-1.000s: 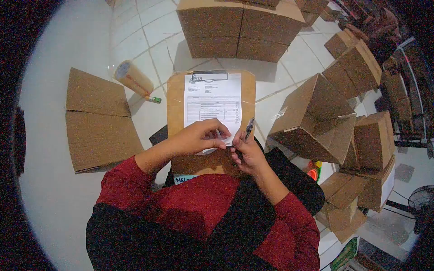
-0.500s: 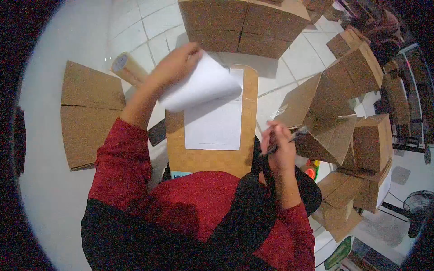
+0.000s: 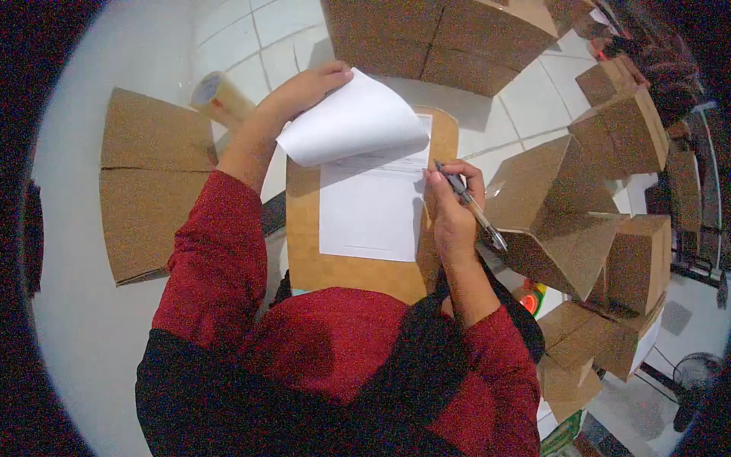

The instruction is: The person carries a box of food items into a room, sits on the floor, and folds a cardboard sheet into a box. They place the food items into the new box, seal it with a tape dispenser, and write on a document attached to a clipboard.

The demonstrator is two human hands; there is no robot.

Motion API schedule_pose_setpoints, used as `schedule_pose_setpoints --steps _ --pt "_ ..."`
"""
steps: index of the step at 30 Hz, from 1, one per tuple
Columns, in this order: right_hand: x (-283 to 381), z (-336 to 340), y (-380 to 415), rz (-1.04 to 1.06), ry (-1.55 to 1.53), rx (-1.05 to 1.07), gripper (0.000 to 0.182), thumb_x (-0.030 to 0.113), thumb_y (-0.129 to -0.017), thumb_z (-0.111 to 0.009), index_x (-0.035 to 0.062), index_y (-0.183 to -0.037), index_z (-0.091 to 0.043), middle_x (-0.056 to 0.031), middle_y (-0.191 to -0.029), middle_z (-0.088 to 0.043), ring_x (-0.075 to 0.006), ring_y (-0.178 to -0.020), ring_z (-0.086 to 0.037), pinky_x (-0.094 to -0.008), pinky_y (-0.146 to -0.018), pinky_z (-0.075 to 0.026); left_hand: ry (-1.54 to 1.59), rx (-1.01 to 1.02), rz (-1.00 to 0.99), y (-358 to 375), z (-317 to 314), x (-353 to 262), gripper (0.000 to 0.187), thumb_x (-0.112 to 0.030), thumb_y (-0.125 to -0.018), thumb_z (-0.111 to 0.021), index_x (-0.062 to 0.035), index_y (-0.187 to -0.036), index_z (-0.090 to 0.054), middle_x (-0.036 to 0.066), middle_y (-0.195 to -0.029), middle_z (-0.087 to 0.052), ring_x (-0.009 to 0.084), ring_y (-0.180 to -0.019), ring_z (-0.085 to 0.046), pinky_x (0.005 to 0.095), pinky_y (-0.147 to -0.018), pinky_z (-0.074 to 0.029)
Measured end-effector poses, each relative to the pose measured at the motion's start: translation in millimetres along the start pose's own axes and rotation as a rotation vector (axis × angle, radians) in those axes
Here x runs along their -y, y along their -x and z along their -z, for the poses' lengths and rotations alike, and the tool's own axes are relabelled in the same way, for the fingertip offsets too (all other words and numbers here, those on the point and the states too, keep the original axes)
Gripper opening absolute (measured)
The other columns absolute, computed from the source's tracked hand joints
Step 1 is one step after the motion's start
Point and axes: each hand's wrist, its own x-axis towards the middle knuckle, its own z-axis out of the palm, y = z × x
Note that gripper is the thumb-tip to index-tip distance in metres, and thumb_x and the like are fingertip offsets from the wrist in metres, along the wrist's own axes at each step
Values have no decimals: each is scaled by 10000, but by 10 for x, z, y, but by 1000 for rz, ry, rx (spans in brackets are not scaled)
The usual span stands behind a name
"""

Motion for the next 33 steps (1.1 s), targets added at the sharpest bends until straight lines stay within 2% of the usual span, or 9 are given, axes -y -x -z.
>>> schedule_pose_setpoints --steps 7,9,18,20,24,26,27,29,33 --pt "-113 134 52 43 492 40 139 -14 -716 -557 29 -777 -440 -40 -737 -481 -96 -630 -454 -201 -554 -370 59 -9 -43 -193 -148 311 275 -297 -831 -435 -45 -886 -531 46 -753 -548 133 -666 -481 270 -616 -396" --pt "-176 195 28 290 666 66 131 -35 -678 -556 23 -702 -441 -54 -692 -461 -122 -623 -462 -226 -563 -383 115 -24 -33 -199 -181 333 277 -297 -828 -439 -43 -887 -532 48 -755 -550 133 -667 -481 269 -617 -396" --pt "-97 132 43 274 767 56 122 -34 -653 -558 15 -646 -447 -73 -680 -447 -151 -612 -452 -252 -563 -378 178 -56 -2 -128 -193 245 260 -290 -836 -435 -47 -841 -528 11 -700 -527 92 -627 -459 243 -574 -388" --pt "-100 119 35 289 787 52 124 -31 -652 -562 16 -641 -448 -72 -677 -447 -150 -609 -452 -250 -562 -378 197 -13 44 -115 -175 238 326 -310 -818 -458 -32 -978 -512 35 -821 -550 107 -725 -492 235 -652 -399" --pt "-84 87 41 206 781 23 127 -23 -653 -572 18 -628 -455 -65 -664 -449 -146 -600 -452 -248 -555 -374 161 -34 21 -109 -181 250 339 -312 -820 -460 -23 -991 -511 40 -828 -553 107 -726 -497 232 -651 -401" --pt "-48 58 44 228 790 36 122 -20 -655 -573 17 -630 -459 -64 -660 -451 -144 -597 -452 -248 -553 -373 213 -99 -26 -102 -217 256 270 -303 -830 -444 -48 -845 -533 24 -690 -528 103 -610 -453 253 -568 -385" --pt "-40 46 46 248 799 49 118 -16 -656 -574 17 -632 -463 -63 -655 -452 -143 -594 -452 -247 -552 -372 214 -99 -26 -104 -208 256 270 -303 -830 -444 -48 -845 -533 24 -690 -528 103 -610 -453 253 -568 -385" --pt "-47 34 52 240 805 42 115 -16 -655 -572 15 -633 -464 -66 -653 -452 -146 -593 -453 -249 -549 -371 187 -24 33 -105 -176 253 342 -310 -826 -451 -13 -985 -512 44 -815 -555 107 -712 -497 230 -643 -403" --pt "-86 37 44 267 861 49 111 -20 -645 -569 11 -635 -463 -77 -646 -447 -164 -583 -450 -258 -539 -365 177 -42 16 -93 -171 258 336 -308 -824 -454 -15 -977 -513 37 -796 -550 104 -703 -493 230 -636 -401"
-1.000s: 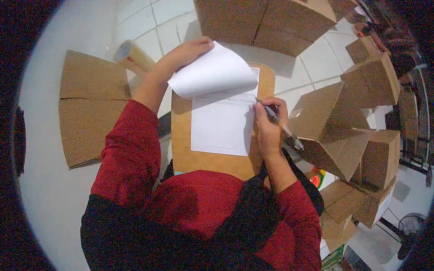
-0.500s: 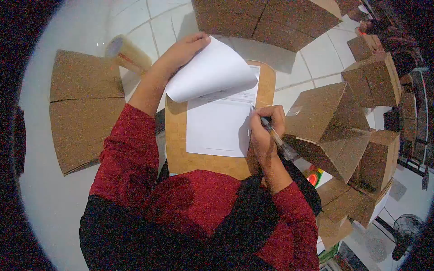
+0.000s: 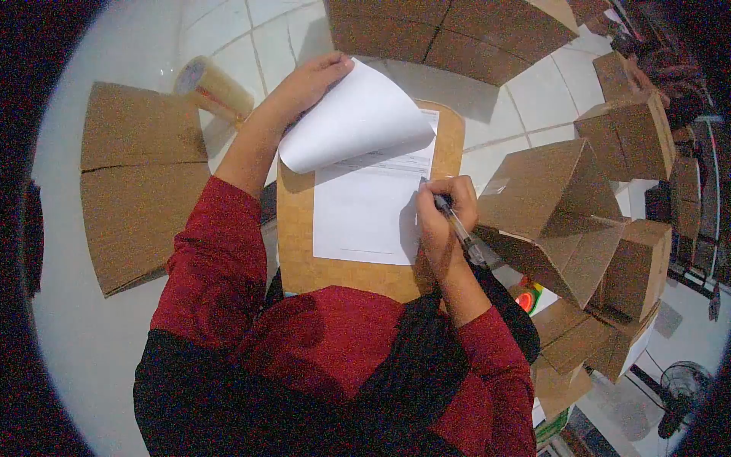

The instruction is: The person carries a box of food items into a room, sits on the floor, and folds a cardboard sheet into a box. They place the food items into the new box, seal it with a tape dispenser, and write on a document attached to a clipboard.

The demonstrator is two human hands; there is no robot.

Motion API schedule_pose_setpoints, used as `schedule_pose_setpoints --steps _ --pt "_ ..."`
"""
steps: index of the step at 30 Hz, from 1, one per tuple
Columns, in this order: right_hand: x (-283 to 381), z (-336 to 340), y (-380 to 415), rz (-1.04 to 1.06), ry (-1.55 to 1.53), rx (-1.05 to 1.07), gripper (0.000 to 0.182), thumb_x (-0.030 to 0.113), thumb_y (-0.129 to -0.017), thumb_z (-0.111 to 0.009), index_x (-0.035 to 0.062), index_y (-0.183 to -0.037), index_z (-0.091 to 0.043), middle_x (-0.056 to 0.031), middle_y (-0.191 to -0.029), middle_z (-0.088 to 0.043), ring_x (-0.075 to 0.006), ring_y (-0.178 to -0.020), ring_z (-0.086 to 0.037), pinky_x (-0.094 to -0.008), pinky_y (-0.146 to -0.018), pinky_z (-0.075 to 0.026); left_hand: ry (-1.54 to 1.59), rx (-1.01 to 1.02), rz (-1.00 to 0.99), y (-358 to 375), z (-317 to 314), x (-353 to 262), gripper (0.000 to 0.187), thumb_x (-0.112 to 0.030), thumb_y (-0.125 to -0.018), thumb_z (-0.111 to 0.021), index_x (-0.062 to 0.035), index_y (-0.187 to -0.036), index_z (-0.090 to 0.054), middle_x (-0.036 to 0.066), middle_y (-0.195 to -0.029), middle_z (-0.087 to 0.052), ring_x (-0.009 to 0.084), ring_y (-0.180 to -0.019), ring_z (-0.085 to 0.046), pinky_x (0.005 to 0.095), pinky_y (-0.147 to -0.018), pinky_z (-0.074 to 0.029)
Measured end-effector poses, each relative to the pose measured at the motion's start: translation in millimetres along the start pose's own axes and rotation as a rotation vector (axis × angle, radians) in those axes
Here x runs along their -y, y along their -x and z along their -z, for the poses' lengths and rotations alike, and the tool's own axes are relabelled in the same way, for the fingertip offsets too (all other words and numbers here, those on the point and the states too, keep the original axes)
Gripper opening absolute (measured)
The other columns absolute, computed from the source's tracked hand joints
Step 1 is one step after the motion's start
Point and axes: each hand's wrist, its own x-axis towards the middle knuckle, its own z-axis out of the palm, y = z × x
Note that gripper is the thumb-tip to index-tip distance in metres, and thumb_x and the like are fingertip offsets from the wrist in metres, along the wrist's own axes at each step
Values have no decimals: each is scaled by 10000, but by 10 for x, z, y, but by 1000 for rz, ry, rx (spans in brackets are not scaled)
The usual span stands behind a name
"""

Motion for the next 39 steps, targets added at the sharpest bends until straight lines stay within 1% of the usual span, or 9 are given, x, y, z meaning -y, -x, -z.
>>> schedule_pose_setpoints --steps 6,8,13,15,22,25,27,31,39 --pt "-62 8 -7 0 -46 44 109 -13 -642 -564 11 -633 -459 -85 -634 -435 -180 -577 -442 -267 -536 -359 47 -7 -11 -8 -14 31 312 -306 -821 -457 -24 -935 -526 33 -785 -549 100 -694 -490 230 -624 -398" --pt "-48 14 -2 10 -12 44 113 -15 -641 -564 11 -630 -454 -82 -634 -434 -179 -577 -442 -264 -537 -359 50 -19 -35 -13 -20 40 273 -301 -837 -441 -46 -861 -536 19 -704 -532 96 -622 -454 249 -574 -390" --pt "-37 7 6 48 12 29 125 -23 -647 -565 17 -635 -447 -64 -645 -439 -155 -578 -441 -249 -543 -363 32 -44 -38 4 -28 22 273 -308 -833 -440 -52 -854 -535 22 -690 -528 98 -613 -454 246 -571 -389" --pt "-141 10 67 -221 -267 -23 125 -17 -667 -568 23 -654 -451 -48 -670 -447 -122 -592 -438 -234 -550 -365 19 -63 -33 4 -32 19 274 -310 -831 -440 -54 -848 -534 23 -684 -526 99 -609 -454 247 -570 -388" --pt "-136 10 32 -112 -207 -43 127 -4 -680 -578 22 -671 -454 -45 -683 -455 -104 -615 -445 -222 -561 -367 31 -52 -48 -17 -28 47 271 -311 -830 -440 -55 -821 -529 22 -664 -520 104 -597 -450 256 -558 -382" --pt "-129 2 35 -214 -200 -16 119 -4 -677 -579 20 -673 -462 -47 -683 -462 -112 -613 -451 -225 -563 -371 45 -58 -36 -20 -29 67 269 -310 -829 -442 -55 -814 -528 18 -653 -513 99 -589 -443 253 -550 -376" --pt "-125 -6 19 -89 -91 -23 112 -2 -673 -579 18 -674 -469 -51 -680 -464 -123 -608 -453 -232 -564 -373 56 -50 -23 -46 -22 108 268 -308 -828 -443 -55 -812 -528 16 -649 -511 97 -586 -440 252 -547 -373" --pt "-88 -23 23 -154 -134 -11 109 3 -669 -581 14 -674 -472 -60 -671 -465 -133 -603 -454 -241 -562 -375 85 -44 -54 -46 -32 111 261 -301 -827 -447 -54 -817 -530 12 -647 -505 91 -588 -431 247 -550 -372" --pt "-74 -20 -22 -44 -51 35 105 -6 -663 -569 11 -669 -466 -67 -661 -457 -155 -591 -452 -254 -535 -364 119 -43 -63 -42 -27 94 237 -278 -828 -449 -55 -819 -530 0 -660 -504 80 -597 -426 234 -546 -368"
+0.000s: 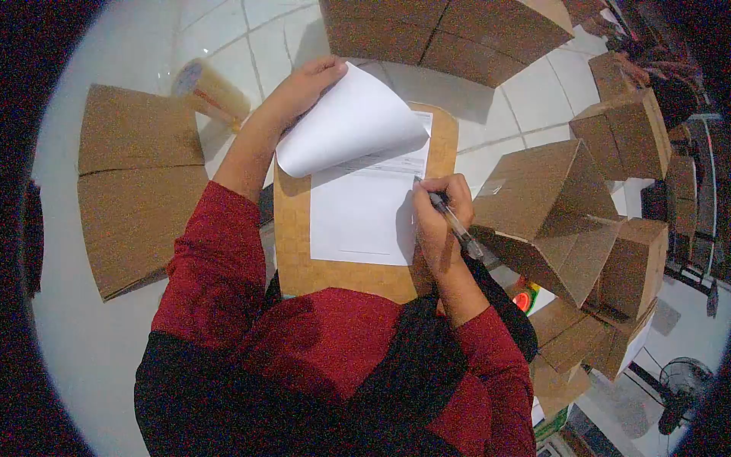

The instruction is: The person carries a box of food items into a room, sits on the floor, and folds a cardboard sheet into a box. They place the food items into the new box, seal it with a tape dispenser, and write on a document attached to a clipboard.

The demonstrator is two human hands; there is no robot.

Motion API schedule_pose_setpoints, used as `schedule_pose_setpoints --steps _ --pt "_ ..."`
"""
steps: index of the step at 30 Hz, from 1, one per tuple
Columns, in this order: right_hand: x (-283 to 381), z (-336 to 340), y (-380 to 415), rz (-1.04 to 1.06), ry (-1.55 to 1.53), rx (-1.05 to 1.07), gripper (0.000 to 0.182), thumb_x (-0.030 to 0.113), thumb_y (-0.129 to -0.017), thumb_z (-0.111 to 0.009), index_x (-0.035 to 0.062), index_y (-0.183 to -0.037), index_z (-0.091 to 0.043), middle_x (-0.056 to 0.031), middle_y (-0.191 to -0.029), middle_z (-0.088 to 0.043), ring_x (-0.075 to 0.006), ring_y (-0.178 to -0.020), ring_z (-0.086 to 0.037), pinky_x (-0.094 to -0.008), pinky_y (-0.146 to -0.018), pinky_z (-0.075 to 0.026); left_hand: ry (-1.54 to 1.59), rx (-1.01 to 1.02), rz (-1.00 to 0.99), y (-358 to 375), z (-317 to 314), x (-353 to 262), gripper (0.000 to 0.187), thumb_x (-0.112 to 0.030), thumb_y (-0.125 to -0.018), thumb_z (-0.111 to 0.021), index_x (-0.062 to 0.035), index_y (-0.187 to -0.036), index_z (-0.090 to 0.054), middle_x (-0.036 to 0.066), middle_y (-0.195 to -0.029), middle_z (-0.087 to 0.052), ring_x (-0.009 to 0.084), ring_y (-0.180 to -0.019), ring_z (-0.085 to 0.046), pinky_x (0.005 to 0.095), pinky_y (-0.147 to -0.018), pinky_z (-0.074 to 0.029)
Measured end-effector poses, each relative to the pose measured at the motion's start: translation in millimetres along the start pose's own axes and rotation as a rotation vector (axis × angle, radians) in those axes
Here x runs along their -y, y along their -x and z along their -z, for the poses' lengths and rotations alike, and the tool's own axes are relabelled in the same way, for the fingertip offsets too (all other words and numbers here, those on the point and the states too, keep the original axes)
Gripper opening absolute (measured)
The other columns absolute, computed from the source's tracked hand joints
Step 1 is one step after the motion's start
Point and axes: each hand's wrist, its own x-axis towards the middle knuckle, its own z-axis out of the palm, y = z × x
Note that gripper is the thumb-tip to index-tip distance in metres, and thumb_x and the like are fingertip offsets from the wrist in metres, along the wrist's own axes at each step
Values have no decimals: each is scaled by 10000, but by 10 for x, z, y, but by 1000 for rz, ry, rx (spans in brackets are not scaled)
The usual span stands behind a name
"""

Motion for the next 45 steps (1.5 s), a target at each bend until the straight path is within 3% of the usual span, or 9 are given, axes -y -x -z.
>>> schedule_pose_setpoints --steps 7,15,19,23,25,29,39,41,45 --pt "43 -12 9 26 26 -29 121 -6 -674 -576 12 -674 -456 -56 -650 -461 -133 -583 -444 -237 -528 -362 -21 6 40 53 13 -87 242 -285 -832 -446 -57 -811 -525 1 -673 -507 81 -613 -432 231 -560 -370" --pt "76 260 35 -257 -777 -135 106 -37 -739 -523 19 -785 -446 -79 -745 -494 -146 -627 -500 -251 -584 -408 -135 71 22 124 119 -273 332 -338 -838 -411 -44 -940 -527 51 -832 -548 129 -754 -499 249 -703 -395" --pt "177 684 235 -281 -787 -112 122 104 -805 -501 -14 -829 -483 -96 -763 -497 -176 -716 -510 -279 -649 -419 53 451 -40 157 349 -309 540 -509 -843 -285 -74 -867 -605 65 -877 -573 148 -772 -518 248 -694 -413" --pt "157 1247 569 -37 -427 -163 340 290 -840 -454 -27 -951 -506 -107 -792 -504 -194 -799 -515 -295 -731 -421 -196 354 -132 291 497 -441 597 -546 -798 -368 -101 -1193 -410 151 -1098 -477 267 -921 -501 339 -774 -414" --pt "389 1503 734 -52 -341 -275 327 278 -839 -461 -19 -967 -506 -98 -786 -509 -182 -796 -510 -291 -734 -419 -503 287 284 380 507 -448 640 -488 -766 -489 -103 -1244 -310 178 -1111 -450 266 -937 -490 359 -772 -416" --pt "542 2400 1272 -230 -204 -478 297 245 -818 -507 37 -1031 -502 -41 -811 -506 -101 -742 -465 -239 -674 -394 27 277 293 533 600 -74 529 -249 -762 -573 -6 -1176 -350 150 -1034 -498 187 -874 -525 299 -730 -440" --pt "362 3670 2854 -590 -202 -948 442 537 -774 -449 108 -864 -502 49 -634 -391 -41 -557 -352 -166 -492 -259 543 -438 53 369 1341 313 228 -156 -821 -483 -30 -1010 -464 70 -840 -542 187 -745 -556 331 -626 -477" --pt "60 3840 3283 -776 -146 -859 410 543 -764 -456 159 -621 -435 56 -529 -358 -59 -431 -303 -196 -388 -196 374 -858 179 542 1071 151 257 -147 -829 -463 -42 -1062 -431 88 -893 -535 209 -746 -561 342 -614 -485" --pt "-417 3590 3771 -1029 -31 -809 435 544 -744 -449 228 -492 -287 65 -400 -261 -71 -324 -206 -231 -319 -139 728 -913 -120 267 1150 1321 331 -226 -804 -451 26 -1018 -453 120 -910 -529 263 -763 -559 377 -570 -486"
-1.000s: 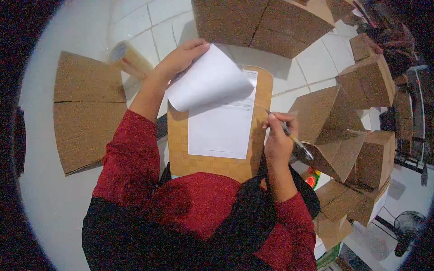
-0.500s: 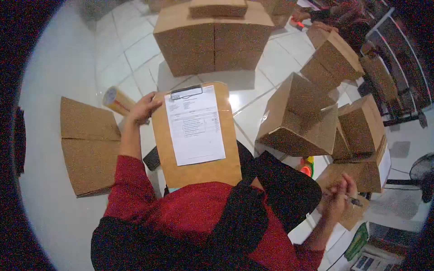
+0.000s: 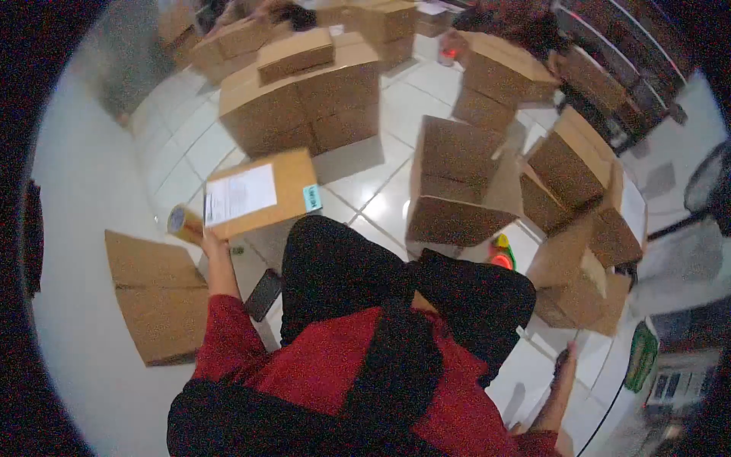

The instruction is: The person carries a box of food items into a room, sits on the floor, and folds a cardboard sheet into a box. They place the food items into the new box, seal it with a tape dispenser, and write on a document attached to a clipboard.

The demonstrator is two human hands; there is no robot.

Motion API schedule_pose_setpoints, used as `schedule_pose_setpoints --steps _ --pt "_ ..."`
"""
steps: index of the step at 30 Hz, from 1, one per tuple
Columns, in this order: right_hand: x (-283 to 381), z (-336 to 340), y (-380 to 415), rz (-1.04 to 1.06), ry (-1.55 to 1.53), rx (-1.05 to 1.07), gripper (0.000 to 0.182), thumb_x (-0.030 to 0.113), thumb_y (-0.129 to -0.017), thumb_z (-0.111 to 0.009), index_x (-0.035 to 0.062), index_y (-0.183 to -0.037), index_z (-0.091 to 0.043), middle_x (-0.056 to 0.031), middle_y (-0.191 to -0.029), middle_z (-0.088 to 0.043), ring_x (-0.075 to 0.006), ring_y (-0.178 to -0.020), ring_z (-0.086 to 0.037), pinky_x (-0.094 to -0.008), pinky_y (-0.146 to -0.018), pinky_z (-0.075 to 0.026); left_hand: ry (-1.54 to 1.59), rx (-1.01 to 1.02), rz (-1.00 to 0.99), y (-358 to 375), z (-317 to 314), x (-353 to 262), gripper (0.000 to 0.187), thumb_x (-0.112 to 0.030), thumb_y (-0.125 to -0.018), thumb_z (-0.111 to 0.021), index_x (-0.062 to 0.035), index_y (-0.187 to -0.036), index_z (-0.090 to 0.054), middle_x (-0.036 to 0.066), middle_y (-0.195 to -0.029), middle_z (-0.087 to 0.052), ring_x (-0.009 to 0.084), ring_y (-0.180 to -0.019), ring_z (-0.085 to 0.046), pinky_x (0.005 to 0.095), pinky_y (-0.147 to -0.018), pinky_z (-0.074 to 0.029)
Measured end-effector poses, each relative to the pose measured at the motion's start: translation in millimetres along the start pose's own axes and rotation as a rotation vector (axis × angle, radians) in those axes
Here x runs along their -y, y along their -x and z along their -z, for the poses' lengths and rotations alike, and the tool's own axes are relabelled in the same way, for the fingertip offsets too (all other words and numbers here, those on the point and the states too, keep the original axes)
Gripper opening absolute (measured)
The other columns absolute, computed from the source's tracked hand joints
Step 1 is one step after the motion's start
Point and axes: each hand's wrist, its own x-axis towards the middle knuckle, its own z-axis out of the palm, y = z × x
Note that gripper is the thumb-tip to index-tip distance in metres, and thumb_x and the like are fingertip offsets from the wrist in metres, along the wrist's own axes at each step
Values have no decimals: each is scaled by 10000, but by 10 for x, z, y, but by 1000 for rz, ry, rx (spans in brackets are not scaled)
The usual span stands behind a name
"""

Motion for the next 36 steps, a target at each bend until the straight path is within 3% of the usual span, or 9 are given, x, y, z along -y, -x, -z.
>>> schedule_pose_setpoints --steps 5,9,14,17,19,21,23,29,36 --pt "-804 -53 144 -379 306 75 601 708 -670 -372 120 -602 -474 6 -518 -325 -114 -418 -315 -265 -368 -243 -122 -143 202 572 200 385 356 -180 -815 -333 49 -1069 -431 165 -1006 -500 306 -849 -531 422 -731 -460" --pt "-1684 -96 81 -553 123 49 465 535 -738 -466 73 -708 -495 -17 -560 -371 -138 -436 -344 -290 -384 -270 -310 43 439 118 967 1099 388 -242 -782 -421 5 -1081 -429 169 -1052 -473 340 -919 -490 510 -771 -391" --pt "-2694 -256 -292 -477 194 129 199 197 -730 -495 -1 -739 -511 -134 -648 -520 -235 -471 -490 -377 -399 -389 -768 297 23 1023 -367 297 476 -120 -761 -474 19 -1192 -326 223 -1202 -331 314 -1039 -410 401 -895 -308" --pt "-2678 -398 -377 -189 749 208 274 228 -696 -495 -20 -794 -559 -184 -694 -571 -304 -528 -540 -380 -483 -443 -882 699 -445 1676 -1135 16 424 -93 -776 -478 12 -1171 -364 200 -1205 -358 278 -1082 -385 362 -925 -282" --pt "-2661 -446 -435 -65 905 -100 345 277 -685 -524 -9 -873 -563 -215 -850 -562 -358 -757 -546 -407 -689 -446 -673 1040 -512 2450 -1672 -303 390 -89 -793 -467 -4 -1163 -378 149 -1184 -402 252 -1096 -380 347 -931 -270" --pt "-2054 -441 -417 7 683 -420 317 198 -707 -558 -28 -928 -542 -227 -959 -520 -333 -938 -479 -391 -822 -374 -670 1292 -495 2959 -1998 -416 359 -63 -792 -465 -25 -1145 -412 123 -1174 -422 251 -1096 -389 339 -926 -278" --pt "-964 -347 -366 253 486 -666 294 150 -749 -515 -14 -992 -506 -188 -964 -506 -321 -932 -458 -374 -832 -355 -741 1543 -944 3453 -2269 -500 333 -43 -781 -468 -36 -1113 -449 127 -1156 -440 262 -1089 -398 338 -920 -288" --pt "661 -172 -895 810 644 -575 265 256 -768 -500 64 -935 -574 -160 -930 -559 -309 -885 -506 -391 -787 -378 -861 1765 -1045 4185 -2552 90 451 -118 -712 -593 -82 -1132 -432 142 -1075 -473 320 -995 -449 371 -841 -369" --pt "1024 -150 -975 318 1002 -138 373 362 -790 -450 35 -922 -571 -178 -867 -566 -304 -863 -528 -394 -732 -408 -1185 1778 -1169 4070 -2398 361 235 -57 -707 -496 -70 -942 -510 116 -811 -529 314 -725 -525 385 -611 -431"
